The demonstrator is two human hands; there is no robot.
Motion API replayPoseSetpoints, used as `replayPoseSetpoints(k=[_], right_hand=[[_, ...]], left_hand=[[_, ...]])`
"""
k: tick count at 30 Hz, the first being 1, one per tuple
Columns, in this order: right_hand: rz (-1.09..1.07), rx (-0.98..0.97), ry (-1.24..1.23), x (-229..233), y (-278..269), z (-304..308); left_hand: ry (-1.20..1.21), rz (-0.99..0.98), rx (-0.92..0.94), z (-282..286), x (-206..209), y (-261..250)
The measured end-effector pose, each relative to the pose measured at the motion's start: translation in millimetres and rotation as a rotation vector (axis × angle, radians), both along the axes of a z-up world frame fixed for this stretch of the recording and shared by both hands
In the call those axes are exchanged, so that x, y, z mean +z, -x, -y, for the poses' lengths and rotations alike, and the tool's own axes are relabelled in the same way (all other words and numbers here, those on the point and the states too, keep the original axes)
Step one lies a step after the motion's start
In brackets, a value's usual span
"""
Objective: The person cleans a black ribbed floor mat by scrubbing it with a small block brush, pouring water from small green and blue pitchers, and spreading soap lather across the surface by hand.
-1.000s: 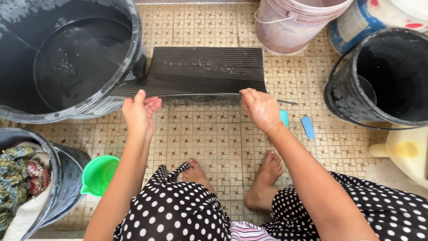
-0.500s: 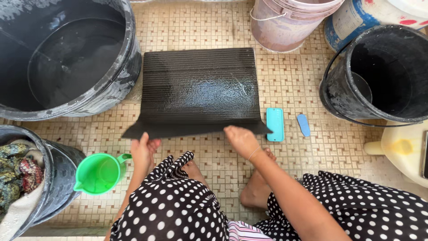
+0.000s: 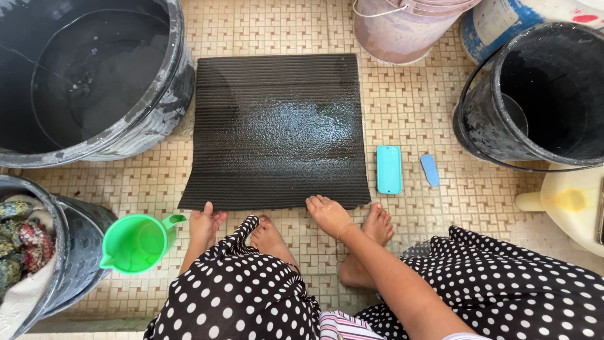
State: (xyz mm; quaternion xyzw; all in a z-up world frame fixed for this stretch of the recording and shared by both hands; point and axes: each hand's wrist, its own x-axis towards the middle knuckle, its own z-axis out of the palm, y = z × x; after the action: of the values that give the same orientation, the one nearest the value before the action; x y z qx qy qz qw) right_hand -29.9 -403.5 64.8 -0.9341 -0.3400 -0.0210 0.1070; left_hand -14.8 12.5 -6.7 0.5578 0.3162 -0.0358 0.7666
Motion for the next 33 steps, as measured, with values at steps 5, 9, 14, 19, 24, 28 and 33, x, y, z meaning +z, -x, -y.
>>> replayPoseSetpoints(k=[5, 9, 14, 19, 24, 28, 33], right_hand=[[-0.029, -0.031, 0.019, -27.2, 4.1, 2.6], [-0.043, -0.014, 0.060, -36.5, 6.5, 4.6], [-0.279, -0.128, 0.053, -24.6, 3.4, -1.2], [-0.153, -0.208, -0.106, -14.0, -8.1, 5.4], [-0.174, -0.300, -0.142, -7.4, -15.7, 4.6], [-0.158, -0.307, -0.195, 4.3, -18.4, -0.3], [-0.147, -0.317, -0.251, 19.6, -24.4, -8.0]], left_hand=[[0.079, -0.330, -0.047, -5.2, 6.4, -5.7], [-0.717, -0.500, -0.525, -9.6, 50.4, -2.3], [-1.523, -0.117, -0.255, -28.1, 156.7, 22.2], [-1.944, -0.287, -0.395, -60.8, 181.0, 44.6], [-1.539, -0.295, -0.529, -71.1, 152.7, 54.3], [-1.505, -0.304, -0.719, -56.5, 152.1, 41.3], [-1.627, -0.345, -1.027, -36.0, 160.2, 32.6]])
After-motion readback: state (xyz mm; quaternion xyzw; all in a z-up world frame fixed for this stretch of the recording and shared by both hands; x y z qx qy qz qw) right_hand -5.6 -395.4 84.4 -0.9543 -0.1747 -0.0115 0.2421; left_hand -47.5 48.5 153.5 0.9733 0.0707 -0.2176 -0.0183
